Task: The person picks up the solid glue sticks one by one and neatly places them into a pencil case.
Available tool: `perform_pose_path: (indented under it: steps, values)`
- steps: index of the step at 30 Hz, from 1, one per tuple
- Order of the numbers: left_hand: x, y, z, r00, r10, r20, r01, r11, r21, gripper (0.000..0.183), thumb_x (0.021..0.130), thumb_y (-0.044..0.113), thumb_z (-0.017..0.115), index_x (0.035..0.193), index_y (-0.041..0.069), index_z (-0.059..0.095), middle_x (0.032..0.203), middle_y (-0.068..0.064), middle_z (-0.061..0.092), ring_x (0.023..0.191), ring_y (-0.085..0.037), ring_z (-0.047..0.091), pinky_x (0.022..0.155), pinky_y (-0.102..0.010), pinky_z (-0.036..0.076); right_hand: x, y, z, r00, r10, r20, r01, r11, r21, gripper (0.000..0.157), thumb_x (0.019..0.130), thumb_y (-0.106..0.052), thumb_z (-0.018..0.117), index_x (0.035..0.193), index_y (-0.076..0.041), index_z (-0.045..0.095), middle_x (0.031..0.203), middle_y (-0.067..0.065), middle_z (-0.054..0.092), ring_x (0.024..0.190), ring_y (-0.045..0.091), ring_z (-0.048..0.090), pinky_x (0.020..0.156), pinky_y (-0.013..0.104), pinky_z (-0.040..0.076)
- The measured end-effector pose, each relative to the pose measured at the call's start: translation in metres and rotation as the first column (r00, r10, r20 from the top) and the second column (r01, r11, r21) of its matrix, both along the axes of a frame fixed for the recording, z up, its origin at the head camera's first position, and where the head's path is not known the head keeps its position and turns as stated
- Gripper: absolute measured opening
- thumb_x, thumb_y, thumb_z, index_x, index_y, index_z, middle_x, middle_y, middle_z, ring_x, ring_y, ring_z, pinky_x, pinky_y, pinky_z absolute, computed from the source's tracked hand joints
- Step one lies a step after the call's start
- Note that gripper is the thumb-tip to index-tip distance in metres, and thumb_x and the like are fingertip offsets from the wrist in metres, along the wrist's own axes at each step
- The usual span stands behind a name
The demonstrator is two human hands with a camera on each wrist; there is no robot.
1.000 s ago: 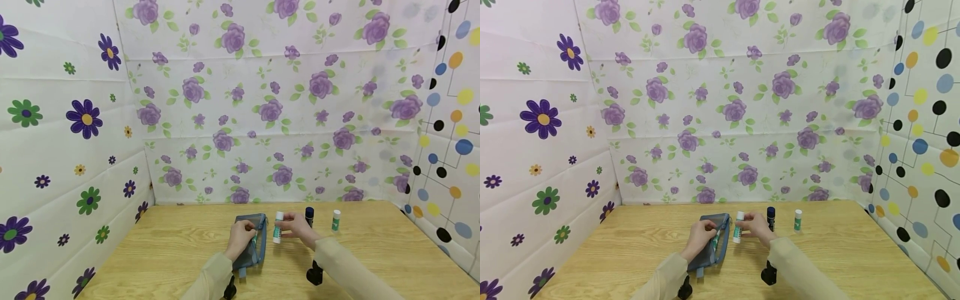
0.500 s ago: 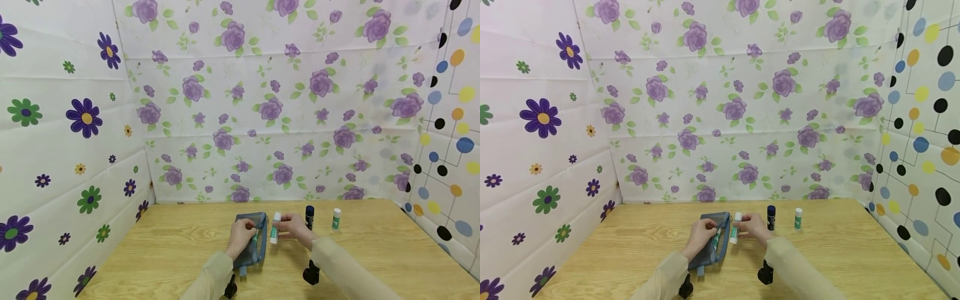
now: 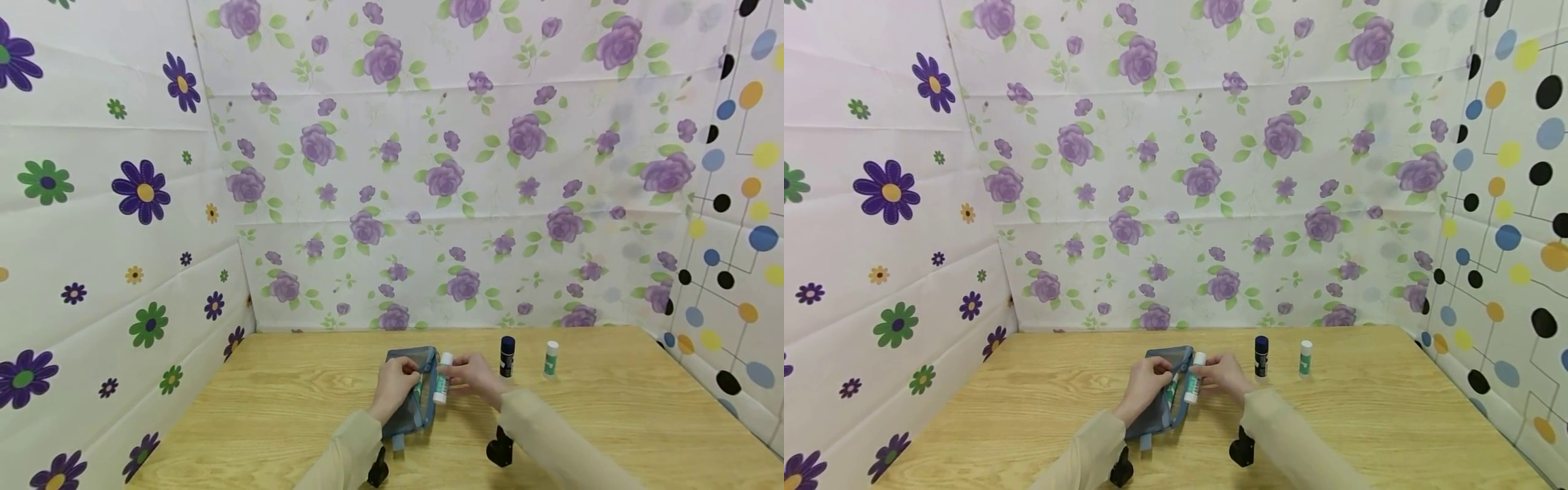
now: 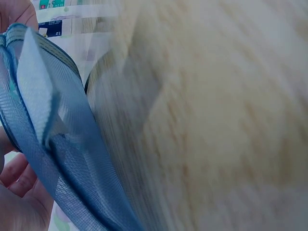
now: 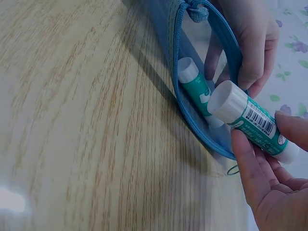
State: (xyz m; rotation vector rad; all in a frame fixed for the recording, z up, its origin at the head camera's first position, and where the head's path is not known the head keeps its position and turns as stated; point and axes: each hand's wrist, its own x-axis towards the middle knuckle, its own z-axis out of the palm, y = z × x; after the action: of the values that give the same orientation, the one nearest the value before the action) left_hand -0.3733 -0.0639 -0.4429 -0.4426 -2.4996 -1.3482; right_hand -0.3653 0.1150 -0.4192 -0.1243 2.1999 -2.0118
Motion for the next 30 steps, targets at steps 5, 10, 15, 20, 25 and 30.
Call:
perform_pose_path:
  steps: [5,10,15,20,25,30]
  values:
    - [0.000,0.000,0.000,1.000,0.000,0.000,0.000,1.000,0.000,0.010,0.081,0.001,0.062,0.089,-0.002,0.066,0.074,0.000,0.058,0.063,-0.012,0.054,0.054,-0.028,0.045,0.000,-0.003,-0.001,1.000,0.005,0.007,-0.005,1.000,-0.018,0.032,0.084,-0.009,0.065,0.104,0.014,0.055,0.086,0.018,0.060,0.078,0.031,0.060,0.073,0.047,0.047]
    - [0.000,0.000,0.000,1.000,0.003,-0.013,-0.004,1.000,-0.005,0.008,0.079,0.000,0.063,0.086,-0.001,0.066,0.072,0.000,0.058,0.063,-0.013,0.054,0.054,-0.028,0.045,-0.002,-0.007,-0.004,1.000,0.005,0.012,-0.005,1.000,-0.019,0.027,0.083,-0.008,0.066,0.099,0.012,0.056,0.083,0.017,0.061,0.074,0.029,0.060,0.071,0.047,0.047]
    - [-0.002,0.000,0.000,1.000,0.011,-0.020,-0.011,1.000,-0.013,0.007,0.077,-0.001,0.063,0.083,0.000,0.067,0.071,0.001,0.058,0.063,-0.013,0.054,0.054,-0.028,0.044,-0.003,-0.011,-0.004,1.000,-0.003,0.030,0.003,1.000,-0.008,0.026,0.082,-0.008,0.066,0.098,0.011,0.057,0.081,0.017,0.061,0.069,0.024,0.060,0.070,0.045,0.048]
    - [-0.002,0.001,0.001,1.000,0.012,-0.022,-0.013,1.000,-0.011,0.007,0.076,-0.001,0.063,0.082,0.001,0.066,0.070,0.001,0.058,0.062,-0.012,0.054,0.054,-0.028,0.044,-0.001,-0.015,-0.003,0.999,0.003,0.048,-0.002,1.000,-0.006,0.026,0.083,-0.007,0.065,0.098,0.012,0.057,0.081,0.018,0.061,0.069,0.026,0.061,0.068,0.044,0.049]
    - [0.000,0.001,0.002,1.000,0.009,-0.015,-0.009,1.000,-0.008,0.007,0.077,-0.002,0.063,0.083,0.000,0.067,0.071,0.000,0.058,0.063,-0.013,0.054,0.055,-0.029,0.045,-0.002,-0.019,-0.004,0.998,0.009,0.068,-0.008,1.000,-0.004,0.023,0.082,-0.004,0.065,0.096,0.013,0.059,0.081,0.019,0.062,0.074,0.030,0.062,0.066,0.042,0.050]
    - [0.001,0.001,0.003,1.000,0.011,-0.022,-0.011,1.000,-0.014,0.008,0.077,-0.002,0.063,0.084,-0.002,0.066,0.072,-0.001,0.059,0.064,-0.014,0.054,0.055,-0.029,0.045,-0.002,-0.021,-0.006,0.997,0.008,0.079,-0.007,1.000,-0.007,0.022,0.082,-0.004,0.065,0.096,0.012,0.061,0.080,0.019,0.063,0.076,0.031,0.063,0.068,0.043,0.049]
